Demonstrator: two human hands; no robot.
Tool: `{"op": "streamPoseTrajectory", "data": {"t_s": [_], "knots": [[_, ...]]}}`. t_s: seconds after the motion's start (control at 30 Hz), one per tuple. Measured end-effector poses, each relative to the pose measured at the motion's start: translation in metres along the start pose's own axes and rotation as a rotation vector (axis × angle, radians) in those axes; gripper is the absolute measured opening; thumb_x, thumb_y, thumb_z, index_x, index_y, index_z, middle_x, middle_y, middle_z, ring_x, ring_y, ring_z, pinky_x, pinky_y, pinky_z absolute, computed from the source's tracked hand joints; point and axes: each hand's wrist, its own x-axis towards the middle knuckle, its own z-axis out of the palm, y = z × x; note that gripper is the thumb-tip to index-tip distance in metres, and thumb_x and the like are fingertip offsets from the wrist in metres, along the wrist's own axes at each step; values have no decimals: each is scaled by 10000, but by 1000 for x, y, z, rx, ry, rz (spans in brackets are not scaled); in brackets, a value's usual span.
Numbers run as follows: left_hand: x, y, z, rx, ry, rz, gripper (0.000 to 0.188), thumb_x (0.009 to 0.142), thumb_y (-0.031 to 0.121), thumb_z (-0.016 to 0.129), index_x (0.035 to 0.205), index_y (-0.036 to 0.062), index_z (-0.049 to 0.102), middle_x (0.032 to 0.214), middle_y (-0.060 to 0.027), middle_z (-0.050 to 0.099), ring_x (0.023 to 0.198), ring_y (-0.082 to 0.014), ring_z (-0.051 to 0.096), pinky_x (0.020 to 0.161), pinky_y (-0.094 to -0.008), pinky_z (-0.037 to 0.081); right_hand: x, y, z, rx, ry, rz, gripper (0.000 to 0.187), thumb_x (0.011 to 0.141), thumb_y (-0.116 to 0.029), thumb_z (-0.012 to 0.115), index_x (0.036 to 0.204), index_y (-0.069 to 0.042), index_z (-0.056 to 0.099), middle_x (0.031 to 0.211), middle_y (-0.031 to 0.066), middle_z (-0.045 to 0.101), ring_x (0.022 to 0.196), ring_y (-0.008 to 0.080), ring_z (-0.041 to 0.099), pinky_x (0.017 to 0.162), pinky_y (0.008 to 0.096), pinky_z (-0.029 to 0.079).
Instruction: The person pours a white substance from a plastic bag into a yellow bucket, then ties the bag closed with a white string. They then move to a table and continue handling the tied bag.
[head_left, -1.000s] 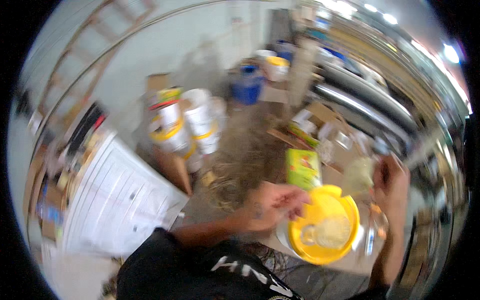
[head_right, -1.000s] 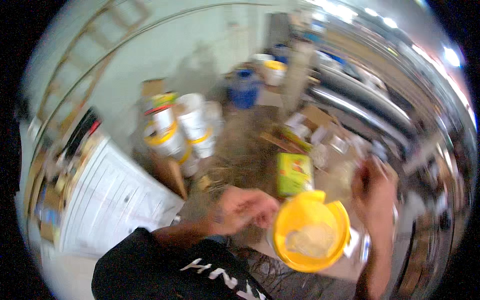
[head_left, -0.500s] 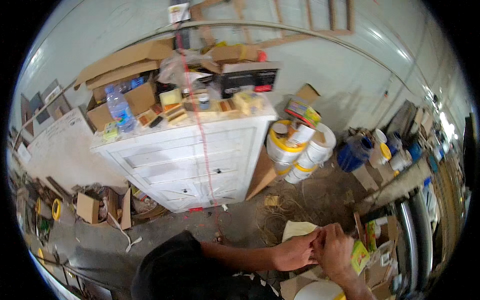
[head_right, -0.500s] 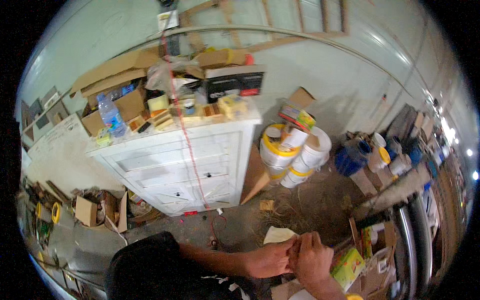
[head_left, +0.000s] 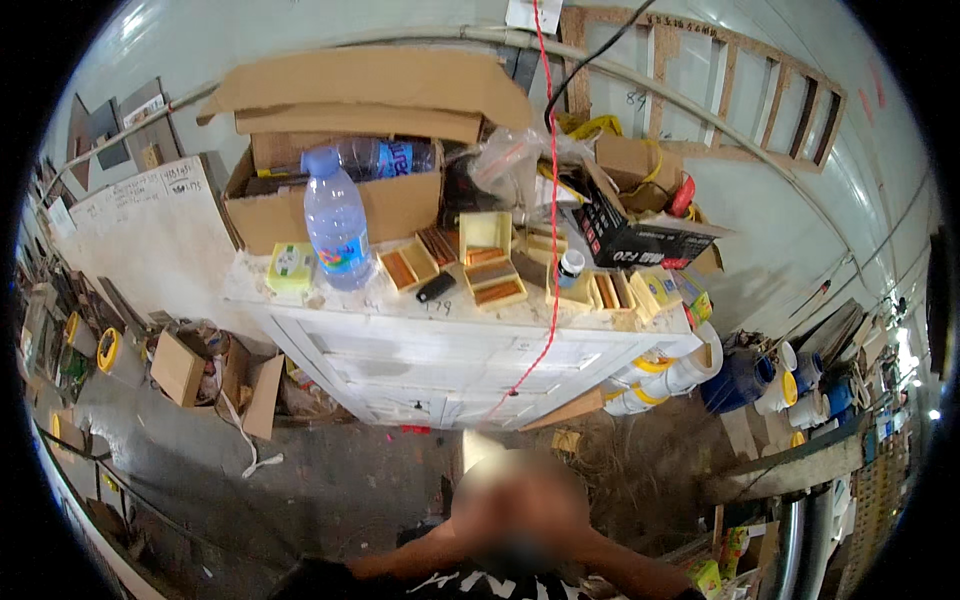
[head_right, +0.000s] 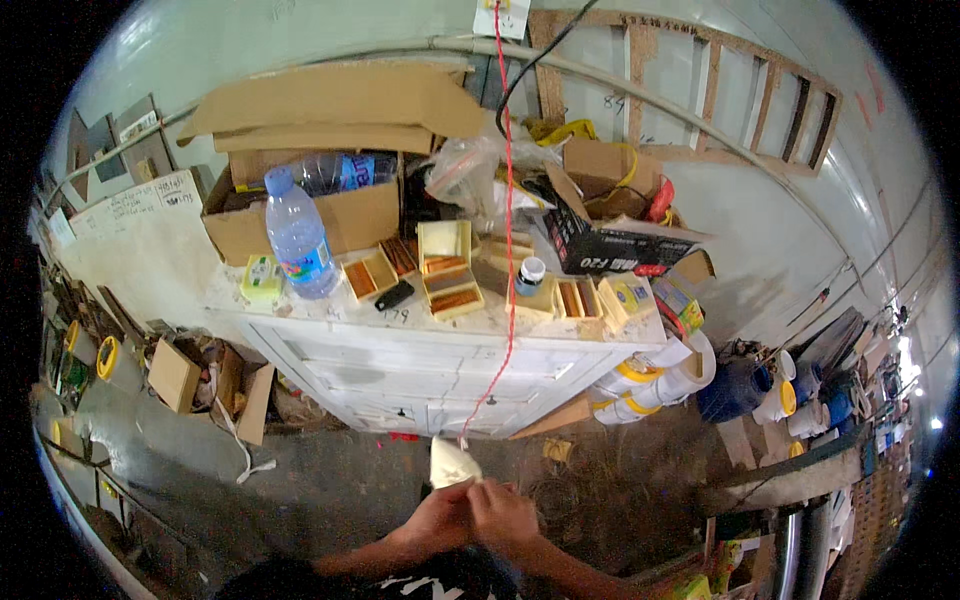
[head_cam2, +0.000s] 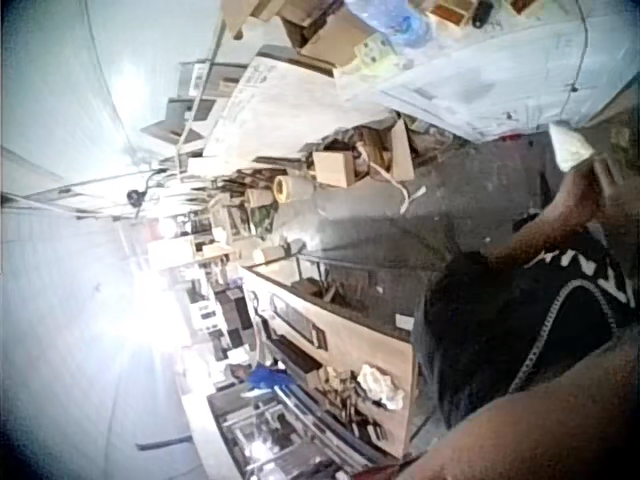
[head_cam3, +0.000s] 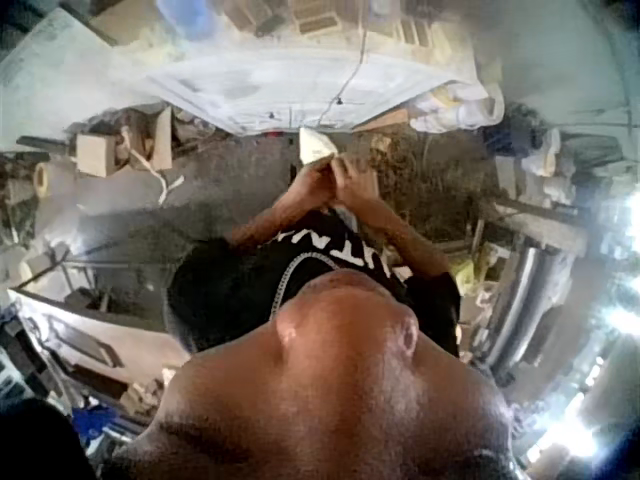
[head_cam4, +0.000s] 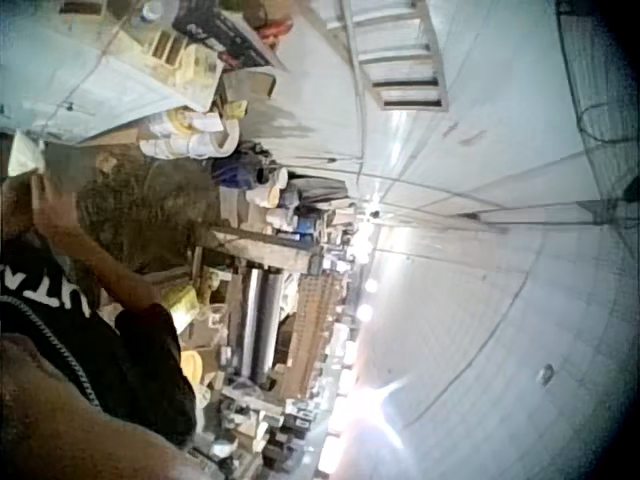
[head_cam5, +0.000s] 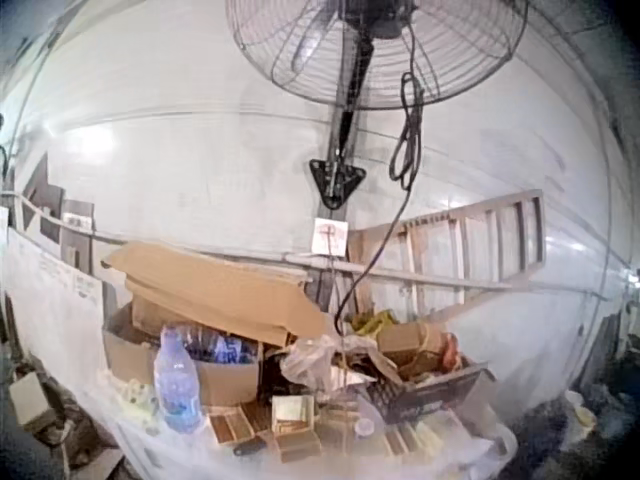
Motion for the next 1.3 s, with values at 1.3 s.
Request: {"op": "streamPoseTrajectory", "data": {"t_s": [1.3], "knots": [[-71,25,131,204,-33,1302,330,1004,342,462,906,43,563,971,-93,598,977,-226,555,932,-412,440,156,57,-163,1352,-156,60,171,947,-136,587,974,32,609,702,103,668,515,126,617,423,207,452]]}}
